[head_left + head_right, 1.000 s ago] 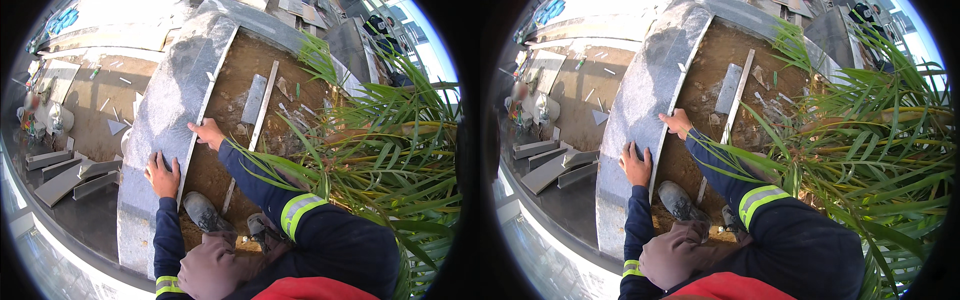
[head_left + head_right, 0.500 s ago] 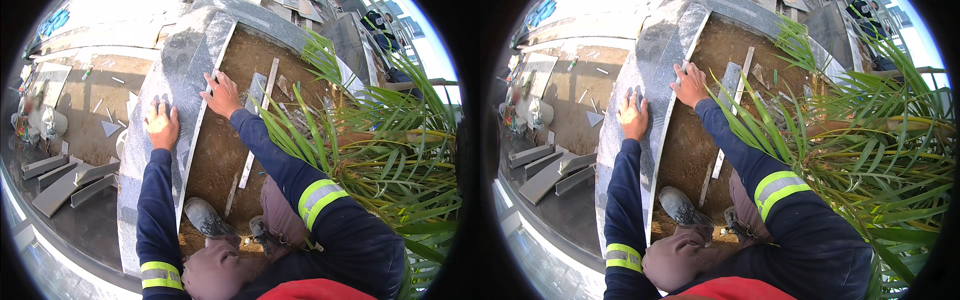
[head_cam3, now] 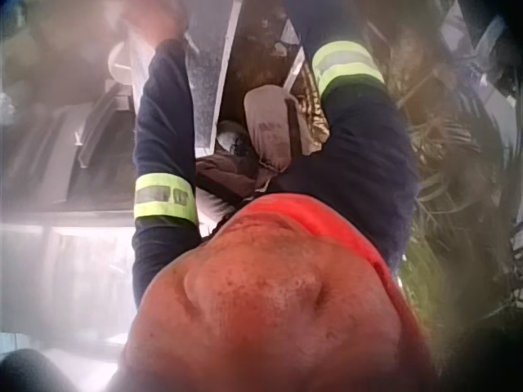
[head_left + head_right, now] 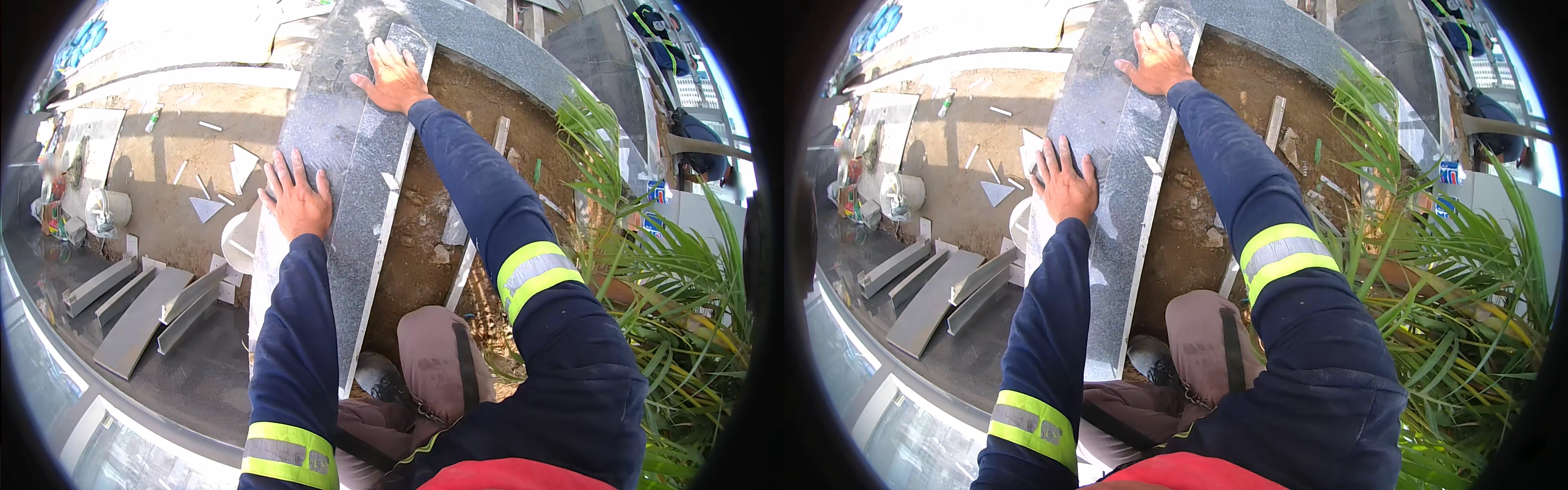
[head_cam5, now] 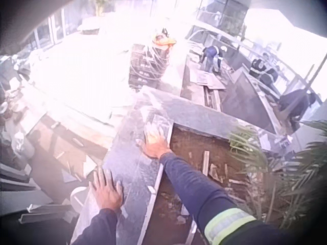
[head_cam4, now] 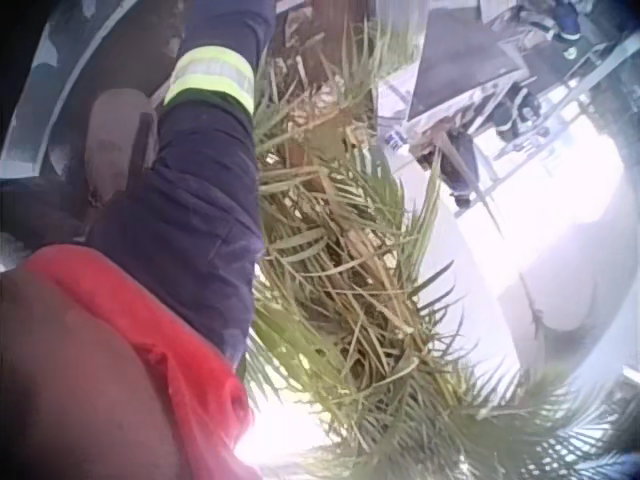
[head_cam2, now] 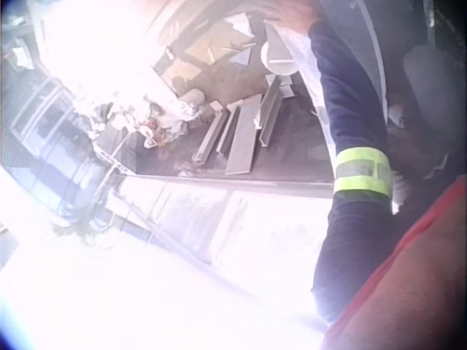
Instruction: The person positions a long curved stone slab along a circular planter edge, aligns it with adjacent pieces, and secures it using small metal clips. The person repeatedly adjusts the slab and clips by hand to fit the curve.
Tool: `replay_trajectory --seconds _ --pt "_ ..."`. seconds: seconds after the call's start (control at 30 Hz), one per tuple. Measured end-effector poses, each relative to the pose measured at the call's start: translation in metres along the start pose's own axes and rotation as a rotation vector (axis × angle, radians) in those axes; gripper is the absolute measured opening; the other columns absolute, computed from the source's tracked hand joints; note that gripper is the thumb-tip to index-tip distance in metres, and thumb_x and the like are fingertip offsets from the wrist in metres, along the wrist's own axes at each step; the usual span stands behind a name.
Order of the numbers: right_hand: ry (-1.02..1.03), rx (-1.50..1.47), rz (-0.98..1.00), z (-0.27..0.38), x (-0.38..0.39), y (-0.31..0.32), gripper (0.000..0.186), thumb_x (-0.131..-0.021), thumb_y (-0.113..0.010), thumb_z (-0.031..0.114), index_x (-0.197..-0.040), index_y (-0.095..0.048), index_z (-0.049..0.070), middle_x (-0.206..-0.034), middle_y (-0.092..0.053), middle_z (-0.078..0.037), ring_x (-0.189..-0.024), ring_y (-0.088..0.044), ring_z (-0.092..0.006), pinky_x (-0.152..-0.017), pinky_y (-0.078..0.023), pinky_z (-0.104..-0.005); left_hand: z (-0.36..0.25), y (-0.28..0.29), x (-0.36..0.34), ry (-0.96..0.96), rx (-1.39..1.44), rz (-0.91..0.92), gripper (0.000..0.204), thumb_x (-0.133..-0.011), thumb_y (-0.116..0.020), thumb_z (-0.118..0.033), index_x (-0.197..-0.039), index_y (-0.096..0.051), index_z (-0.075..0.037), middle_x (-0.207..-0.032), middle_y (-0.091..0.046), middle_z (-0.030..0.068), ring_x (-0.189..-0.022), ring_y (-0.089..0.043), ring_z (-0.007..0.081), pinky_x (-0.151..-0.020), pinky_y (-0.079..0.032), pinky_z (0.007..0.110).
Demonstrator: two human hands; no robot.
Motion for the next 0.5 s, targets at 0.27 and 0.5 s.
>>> replay_trajectory --seconds 0.27,0.5 --pt "-0.216 -0.061 0.075 -0.097 -0.054 0.006 0.084 -0.105 -0.026 0.067 -0.162 -0.029 0.007 -0.167 -0.031 -0.016 -0.155 -0.026 -0.034 -0.126 -0.02 -0.0532 0.005 0.007 -0.008 0.03 0.009 0.036 0.065 -0.101 -0.051 -0.046 -0.159 -0.04 -0.019 -0.17 -0.026 0.0115 -0.158 -0.019 0.0343 -0.123 -0.014 0.063" --pt "-0.157 -0.135 -0.172 -0.125 -0.067 0.012 0.06 -0.107 -0.047 0.042 -0.152 -0.046 0.003 -0.146 -0.055 -0.024 -0.139 -0.048 -0.0416 -0.115 -0.04 -0.0485 0.007 0.007 -0.009 0.039 0.023 0.018 0.065 -0.1 -0.051 -0.046 -0.159 -0.041 -0.019 -0.17 -0.026 0.0121 -0.157 -0.02 0.0344 -0.124 -0.014 0.063"
Point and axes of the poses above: each hand's wrist, its own x-axis away from the middle knuckle, its own y-axis out of the back of the hand, z = x × y, the point moved 3 cm from there along -x, towards the middle knuckle
